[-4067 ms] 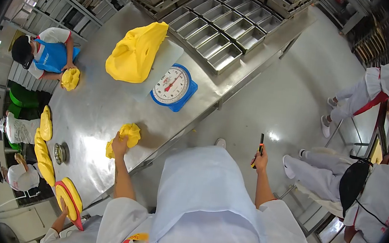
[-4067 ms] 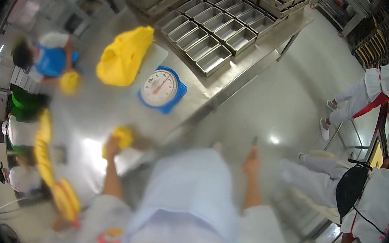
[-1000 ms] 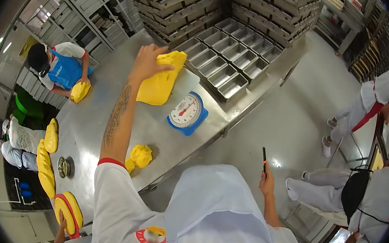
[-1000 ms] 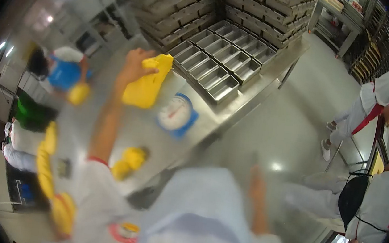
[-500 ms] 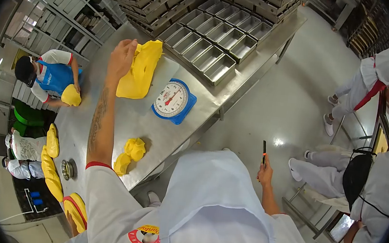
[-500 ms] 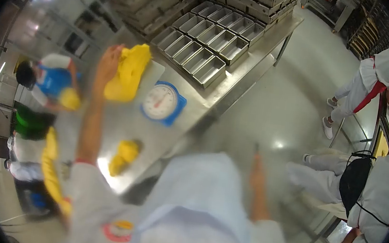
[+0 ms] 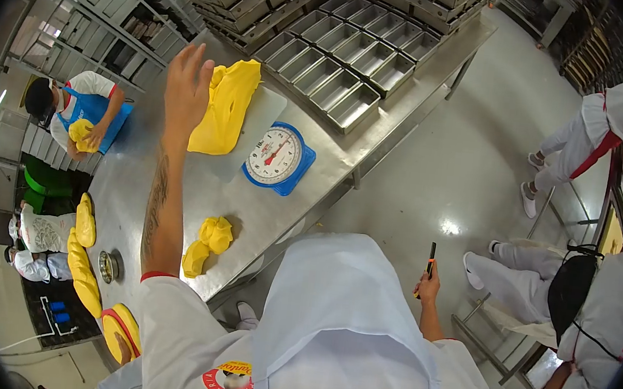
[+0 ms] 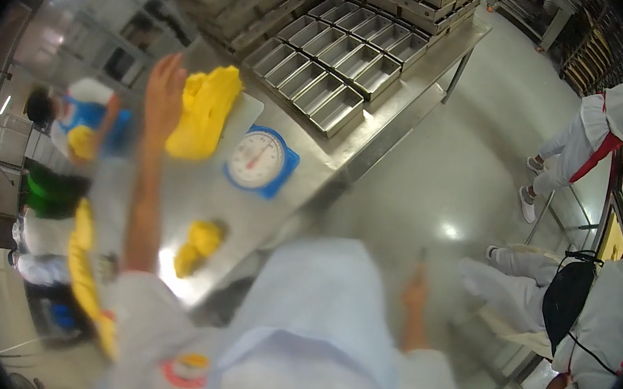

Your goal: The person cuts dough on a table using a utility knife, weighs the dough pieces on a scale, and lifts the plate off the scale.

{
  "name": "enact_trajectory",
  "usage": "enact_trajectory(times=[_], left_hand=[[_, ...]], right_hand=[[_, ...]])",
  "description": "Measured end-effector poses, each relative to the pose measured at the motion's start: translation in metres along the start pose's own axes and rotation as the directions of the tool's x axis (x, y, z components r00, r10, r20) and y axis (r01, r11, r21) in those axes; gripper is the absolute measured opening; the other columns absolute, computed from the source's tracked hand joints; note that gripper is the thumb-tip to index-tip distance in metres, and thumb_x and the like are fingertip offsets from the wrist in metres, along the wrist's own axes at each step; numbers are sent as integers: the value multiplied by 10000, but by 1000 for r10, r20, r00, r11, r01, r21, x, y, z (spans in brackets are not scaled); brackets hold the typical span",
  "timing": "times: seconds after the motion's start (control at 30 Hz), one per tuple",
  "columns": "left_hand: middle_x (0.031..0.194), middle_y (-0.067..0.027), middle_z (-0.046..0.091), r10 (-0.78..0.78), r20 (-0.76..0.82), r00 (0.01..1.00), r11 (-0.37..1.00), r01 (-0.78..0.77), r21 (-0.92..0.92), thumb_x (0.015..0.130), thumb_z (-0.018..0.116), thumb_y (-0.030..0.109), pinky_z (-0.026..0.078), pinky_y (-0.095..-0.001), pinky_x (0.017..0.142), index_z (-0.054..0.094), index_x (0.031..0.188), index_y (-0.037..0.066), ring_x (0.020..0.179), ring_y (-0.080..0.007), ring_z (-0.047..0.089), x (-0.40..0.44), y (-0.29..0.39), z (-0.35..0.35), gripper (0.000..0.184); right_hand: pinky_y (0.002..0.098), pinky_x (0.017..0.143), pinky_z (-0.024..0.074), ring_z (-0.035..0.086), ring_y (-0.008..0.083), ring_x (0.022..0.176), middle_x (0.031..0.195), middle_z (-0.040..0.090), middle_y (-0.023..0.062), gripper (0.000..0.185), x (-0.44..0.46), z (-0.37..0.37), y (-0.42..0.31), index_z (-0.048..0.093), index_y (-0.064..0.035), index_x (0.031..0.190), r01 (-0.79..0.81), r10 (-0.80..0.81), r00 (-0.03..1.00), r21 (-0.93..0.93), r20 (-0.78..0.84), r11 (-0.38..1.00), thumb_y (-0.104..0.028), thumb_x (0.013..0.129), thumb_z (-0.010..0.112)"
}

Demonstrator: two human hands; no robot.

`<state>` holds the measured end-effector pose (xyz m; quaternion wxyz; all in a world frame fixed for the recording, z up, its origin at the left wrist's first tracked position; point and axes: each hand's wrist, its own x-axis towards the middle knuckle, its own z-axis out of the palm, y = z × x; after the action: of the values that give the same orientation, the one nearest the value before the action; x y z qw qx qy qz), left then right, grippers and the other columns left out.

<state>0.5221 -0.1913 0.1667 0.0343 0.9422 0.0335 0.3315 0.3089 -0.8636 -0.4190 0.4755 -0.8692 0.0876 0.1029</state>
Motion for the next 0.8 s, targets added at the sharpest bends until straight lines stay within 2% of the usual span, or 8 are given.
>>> enact_trajectory(times=[0.23,0.33,0.43,0.53,0.63,0.7,0.77,0.8], left_hand=[[1373,-193,524,48,-70,996,995,-42,93,989,587,417,401,-459,1064,595,1360,89,1283,-369,486,-34,19,-2,495],[1426,-209,472,15,-18,1000,954,-9,300,905,687,461,384,-540,1076,527,1418,74,1329,-400,444,-53,25,12,663],[1479,-212,404,-331,53,942,784,243,571,811,764,504,370,-639,1062,425,1481,55,1391,-432,369,-70,56,45,875],[1518,-207,349,-503,155,850,742,332,583,763,785,537,363,-685,1051,343,1518,45,1437,-439,299,-62,60,54,1003],[1505,-210,361,-407,131,904,797,281,535,748,787,543,403,-669,1015,346,1515,49,1418,-428,329,-71,30,72,1014],[1405,-190,473,-367,179,913,820,227,525,762,788,441,450,-611,969,390,1488,53,1335,-394,438,-67,17,68,914],[1286,-171,579,-349,274,896,852,181,492,770,781,382,470,-555,963,473,1441,37,1257,-352,532,-61,12,61,815],[1195,-161,619,-348,272,897,881,214,422,783,770,356,492,-515,924,533,1373,23,1162,-326,584,-55,5,53,718]], right_hand=[[324,379,487,508,129,430,767,493,41,582,6,7,-3,357,-237,1554,-34,33,999,10,40,999,-33,1017,451],[324,382,487,510,130,430,768,493,41,575,9,14,-3,357,-223,1554,39,-38,998,-17,46,999,-35,1018,448],[329,383,488,510,132,430,769,495,44,568,18,18,-7,352,-204,1555,59,-57,995,-21,78,998,-37,1020,443],[333,384,488,508,137,427,763,498,46,566,26,22,-13,343,-187,1558,11,-9,993,-12,118,1000,-37,1021,440],[335,389,488,507,140,432,738,491,39,564,25,26,-22,333,-172,1560,36,-36,992,4,121,999,-41,1023,443],[333,401,489,507,142,444,716,484,33,566,28,37,-10,325,-166,1563,99,-98,989,-11,110,995,-44,1024,445],[330,417,488,510,140,461,699,477,27,568,16,43,-3,321,-162,1564,91,-92,993,11,79,996,-45,1023,451],[329,425,486,511,138,470,693,474,25,569,10,44,-2,322,-160,1563,56,-59,996,46,62,997,-44,1022,456]])
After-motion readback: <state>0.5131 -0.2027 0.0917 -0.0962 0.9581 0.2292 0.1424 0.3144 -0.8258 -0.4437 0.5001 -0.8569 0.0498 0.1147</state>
